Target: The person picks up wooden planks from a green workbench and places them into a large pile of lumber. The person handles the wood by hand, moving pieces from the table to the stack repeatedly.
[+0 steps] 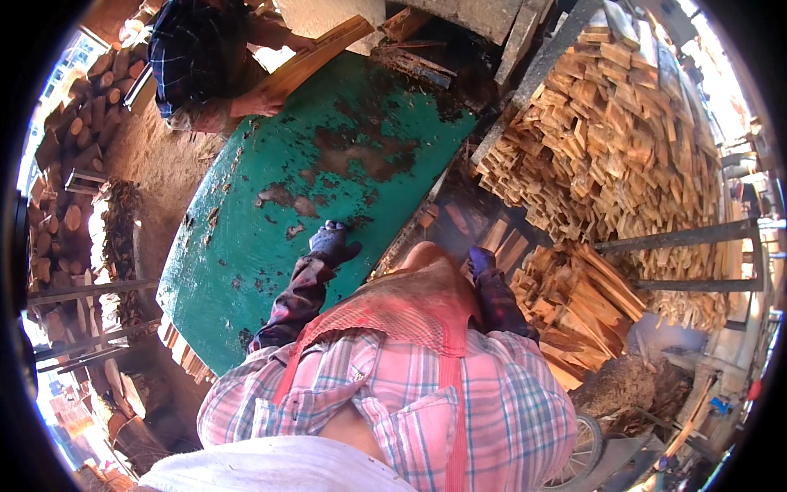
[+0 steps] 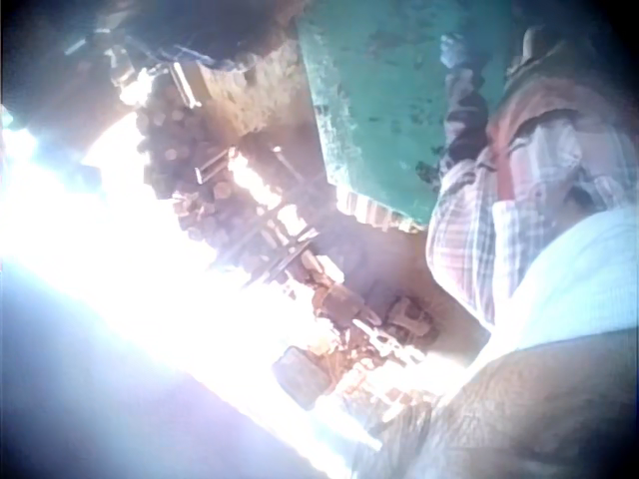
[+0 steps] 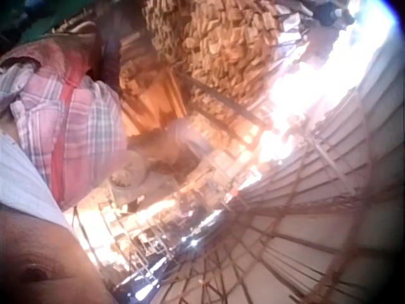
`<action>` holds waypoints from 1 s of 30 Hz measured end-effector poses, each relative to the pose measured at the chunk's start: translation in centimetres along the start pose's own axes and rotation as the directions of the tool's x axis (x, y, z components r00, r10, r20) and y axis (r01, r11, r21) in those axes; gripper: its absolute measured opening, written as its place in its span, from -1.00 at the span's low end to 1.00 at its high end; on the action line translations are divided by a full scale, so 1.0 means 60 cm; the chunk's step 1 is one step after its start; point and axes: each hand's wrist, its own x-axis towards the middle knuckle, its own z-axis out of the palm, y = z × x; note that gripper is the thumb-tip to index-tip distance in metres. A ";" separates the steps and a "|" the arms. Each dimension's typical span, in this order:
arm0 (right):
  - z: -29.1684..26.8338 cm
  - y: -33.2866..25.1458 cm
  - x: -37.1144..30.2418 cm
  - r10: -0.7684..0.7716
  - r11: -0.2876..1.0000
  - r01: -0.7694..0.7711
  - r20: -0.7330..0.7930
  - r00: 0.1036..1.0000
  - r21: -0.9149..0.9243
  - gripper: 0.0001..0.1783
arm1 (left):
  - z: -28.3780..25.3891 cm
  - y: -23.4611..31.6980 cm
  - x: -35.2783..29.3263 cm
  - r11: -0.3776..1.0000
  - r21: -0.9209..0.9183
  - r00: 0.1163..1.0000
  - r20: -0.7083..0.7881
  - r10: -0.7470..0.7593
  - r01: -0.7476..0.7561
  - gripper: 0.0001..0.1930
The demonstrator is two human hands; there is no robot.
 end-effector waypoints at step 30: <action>0.061 -0.070 0.214 0.034 0.808 0.132 0.269 0.963 -0.574 -0.76 | -0.064 0.010 0.103 0.990 -0.042 0.988 0.082 -0.127 0.131 -0.41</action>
